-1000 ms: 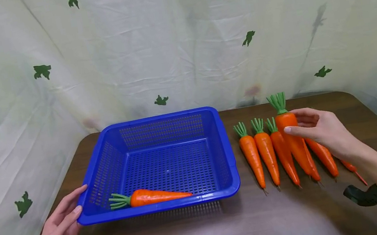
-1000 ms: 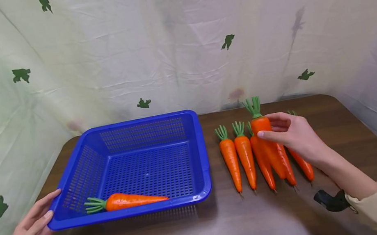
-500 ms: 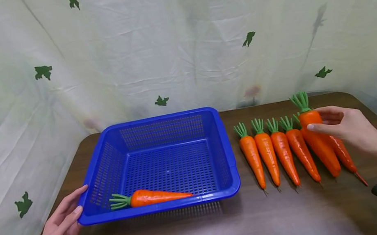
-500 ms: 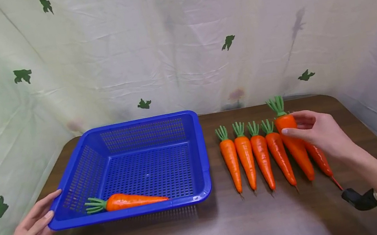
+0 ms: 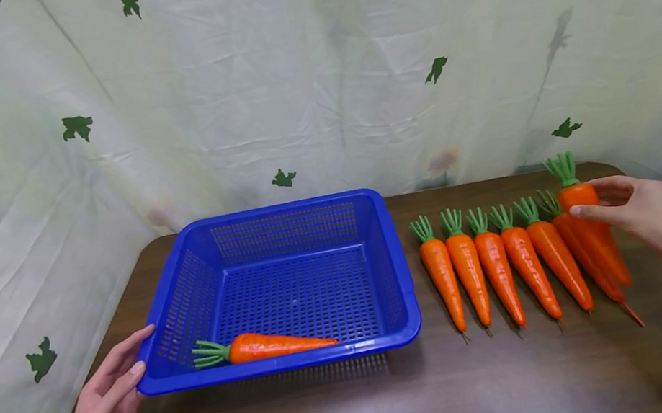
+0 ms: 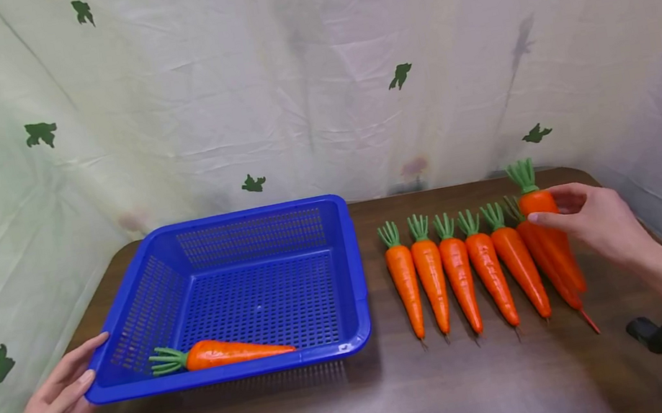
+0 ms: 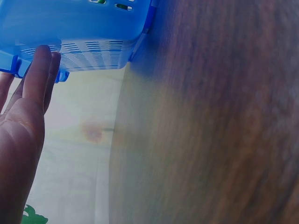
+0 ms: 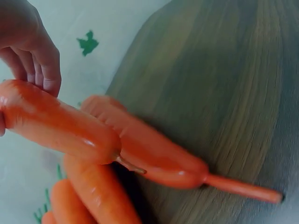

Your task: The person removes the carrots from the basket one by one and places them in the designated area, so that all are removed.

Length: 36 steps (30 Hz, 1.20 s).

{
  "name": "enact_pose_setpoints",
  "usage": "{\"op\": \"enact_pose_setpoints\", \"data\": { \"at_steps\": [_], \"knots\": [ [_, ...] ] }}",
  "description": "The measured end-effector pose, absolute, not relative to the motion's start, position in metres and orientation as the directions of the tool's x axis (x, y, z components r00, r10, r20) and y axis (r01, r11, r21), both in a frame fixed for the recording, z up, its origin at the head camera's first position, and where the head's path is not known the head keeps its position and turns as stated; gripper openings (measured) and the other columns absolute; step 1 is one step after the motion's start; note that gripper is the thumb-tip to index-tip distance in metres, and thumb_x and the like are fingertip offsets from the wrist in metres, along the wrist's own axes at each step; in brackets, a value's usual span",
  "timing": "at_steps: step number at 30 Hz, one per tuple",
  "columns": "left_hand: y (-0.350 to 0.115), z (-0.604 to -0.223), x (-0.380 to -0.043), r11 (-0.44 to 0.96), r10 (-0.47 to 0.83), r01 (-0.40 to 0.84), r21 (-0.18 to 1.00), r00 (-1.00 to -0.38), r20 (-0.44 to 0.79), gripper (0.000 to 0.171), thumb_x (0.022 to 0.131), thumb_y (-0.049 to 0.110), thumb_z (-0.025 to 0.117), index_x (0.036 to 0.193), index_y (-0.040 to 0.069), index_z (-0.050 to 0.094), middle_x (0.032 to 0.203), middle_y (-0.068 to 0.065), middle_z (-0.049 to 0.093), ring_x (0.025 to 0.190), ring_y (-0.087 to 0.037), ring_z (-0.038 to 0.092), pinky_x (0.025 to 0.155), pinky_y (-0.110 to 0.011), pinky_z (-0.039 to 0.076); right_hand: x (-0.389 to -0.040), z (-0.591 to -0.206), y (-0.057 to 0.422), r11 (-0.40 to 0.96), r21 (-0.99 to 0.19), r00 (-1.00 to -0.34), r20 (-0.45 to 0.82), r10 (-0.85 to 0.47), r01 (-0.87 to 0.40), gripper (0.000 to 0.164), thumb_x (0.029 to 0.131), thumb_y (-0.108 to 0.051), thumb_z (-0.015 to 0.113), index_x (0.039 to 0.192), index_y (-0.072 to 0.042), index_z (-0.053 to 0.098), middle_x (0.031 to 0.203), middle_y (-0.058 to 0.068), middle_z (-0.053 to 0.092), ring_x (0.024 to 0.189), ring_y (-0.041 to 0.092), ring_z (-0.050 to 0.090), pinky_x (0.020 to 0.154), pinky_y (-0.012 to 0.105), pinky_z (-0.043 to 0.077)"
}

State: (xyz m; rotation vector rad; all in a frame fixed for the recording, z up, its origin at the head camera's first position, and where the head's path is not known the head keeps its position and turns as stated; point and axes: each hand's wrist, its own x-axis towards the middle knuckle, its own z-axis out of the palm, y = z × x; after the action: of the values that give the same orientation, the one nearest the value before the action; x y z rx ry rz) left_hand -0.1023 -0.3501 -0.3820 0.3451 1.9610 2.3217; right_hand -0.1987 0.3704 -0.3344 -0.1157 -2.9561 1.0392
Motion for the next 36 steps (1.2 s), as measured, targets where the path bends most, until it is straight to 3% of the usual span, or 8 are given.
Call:
{"op": "enact_pose_setpoints", "data": {
  "at_steps": [5,23,32,36],
  "knots": [
    [-0.35,-0.382,-0.102,-0.167,0.201,0.077,0.983,-0.973,0.11,0.047,0.106,0.0,0.031,0.152,0.007,0.033,0.143,0.0,0.046,0.119,-0.016,0.058,0.09,-0.03,0.052,-0.206,-0.341,0.379,0.784,-0.617,-0.996,-0.007,0.086,0.072,0.083,0.091,-0.05,0.066,0.139,0.012,0.04,0.129,0.04,0.048,0.115,0.053,0.047,0.082,0.06,0.045],
    [-0.351,-0.381,-0.103,-0.133,0.191,0.07,0.989,-0.977,0.094,0.047,0.106,0.001,0.031,0.153,0.007,0.032,0.144,0.0,0.044,0.122,-0.014,0.056,0.091,-0.029,0.052,-0.219,-0.371,0.417,0.881,-0.461,-0.994,-0.033,0.104,0.108,0.081,0.092,-0.049,0.065,0.128,0.02,0.045,0.12,0.043,0.051,0.098,0.054,0.054,0.072,0.056,0.049],
    [-0.351,-0.38,-0.102,-0.121,0.174,0.046,0.992,-0.982,0.067,0.047,0.106,0.004,0.033,0.153,0.01,0.033,0.143,0.001,0.043,0.119,-0.014,0.058,0.091,-0.03,0.052,-0.22,-0.38,0.426,0.854,-0.511,-0.992,-0.118,0.044,0.098,0.078,0.095,-0.046,0.061,0.128,0.023,0.044,0.122,0.043,0.05,0.1,0.054,0.054,0.075,0.055,0.05],
    [-0.351,-0.38,-0.102,-0.13,0.179,0.051,0.99,-0.981,0.075,0.047,0.106,0.003,0.032,0.153,0.009,0.033,0.144,0.0,0.043,0.12,-0.015,0.058,0.091,-0.03,0.052,-0.219,-0.383,0.431,0.822,-0.562,-0.988,-0.155,-0.002,0.086,0.075,0.097,-0.042,0.059,0.129,0.024,0.043,0.124,0.043,0.049,0.099,0.049,0.057,0.071,0.042,0.054]
  ]
}}
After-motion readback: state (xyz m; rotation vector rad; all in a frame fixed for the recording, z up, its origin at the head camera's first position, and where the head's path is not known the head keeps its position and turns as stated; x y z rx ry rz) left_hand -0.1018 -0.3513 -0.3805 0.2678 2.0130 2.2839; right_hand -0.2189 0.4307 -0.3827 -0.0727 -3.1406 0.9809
